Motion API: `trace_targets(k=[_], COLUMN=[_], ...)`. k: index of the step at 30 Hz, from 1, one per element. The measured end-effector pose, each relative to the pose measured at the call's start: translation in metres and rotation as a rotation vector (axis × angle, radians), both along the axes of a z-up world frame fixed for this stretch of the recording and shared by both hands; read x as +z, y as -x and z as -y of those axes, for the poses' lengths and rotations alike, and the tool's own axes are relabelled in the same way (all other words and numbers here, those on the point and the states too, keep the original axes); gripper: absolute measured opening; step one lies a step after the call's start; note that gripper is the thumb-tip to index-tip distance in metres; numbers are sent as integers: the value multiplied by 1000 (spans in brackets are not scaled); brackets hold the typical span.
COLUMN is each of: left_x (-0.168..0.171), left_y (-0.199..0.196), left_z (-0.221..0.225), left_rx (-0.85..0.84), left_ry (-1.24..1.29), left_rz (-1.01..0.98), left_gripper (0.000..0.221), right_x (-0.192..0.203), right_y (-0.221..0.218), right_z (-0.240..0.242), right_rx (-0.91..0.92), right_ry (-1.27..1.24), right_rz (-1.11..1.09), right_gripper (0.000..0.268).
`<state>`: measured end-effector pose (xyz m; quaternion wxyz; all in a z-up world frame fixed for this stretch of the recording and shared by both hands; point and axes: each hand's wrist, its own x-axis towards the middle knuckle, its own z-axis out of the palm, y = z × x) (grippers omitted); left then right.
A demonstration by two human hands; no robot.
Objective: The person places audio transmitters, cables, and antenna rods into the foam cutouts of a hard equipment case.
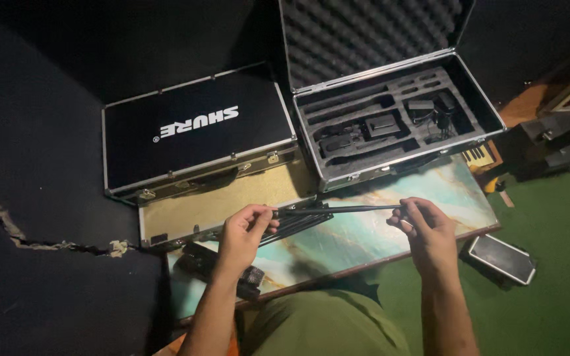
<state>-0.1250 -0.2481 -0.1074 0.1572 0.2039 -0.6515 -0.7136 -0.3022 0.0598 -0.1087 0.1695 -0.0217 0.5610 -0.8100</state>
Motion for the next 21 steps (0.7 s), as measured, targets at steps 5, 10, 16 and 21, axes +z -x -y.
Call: trace_targets(k=[5, 10, 16, 21], left_x=[3, 14, 45, 47], left_y=[15, 43, 99, 149], left_z=[-14, -40, -72, -96], left_rx=[13, 37, 53, 68], left_ry=[-31, 43, 502, 629], left_rz=[-17, -3, 153, 136], left_gripper=[20, 24, 24, 22], right_x=[-3, -4, -4, -3], right_y=[27, 70, 152, 218], right_z=[-8, -27, -53, -64], right_rx=[61, 156, 270, 440], right_ry=[6, -58, -325, -477], right_rz=[-26, -60, -172, -342], right_gripper=[21, 21, 23, 24])
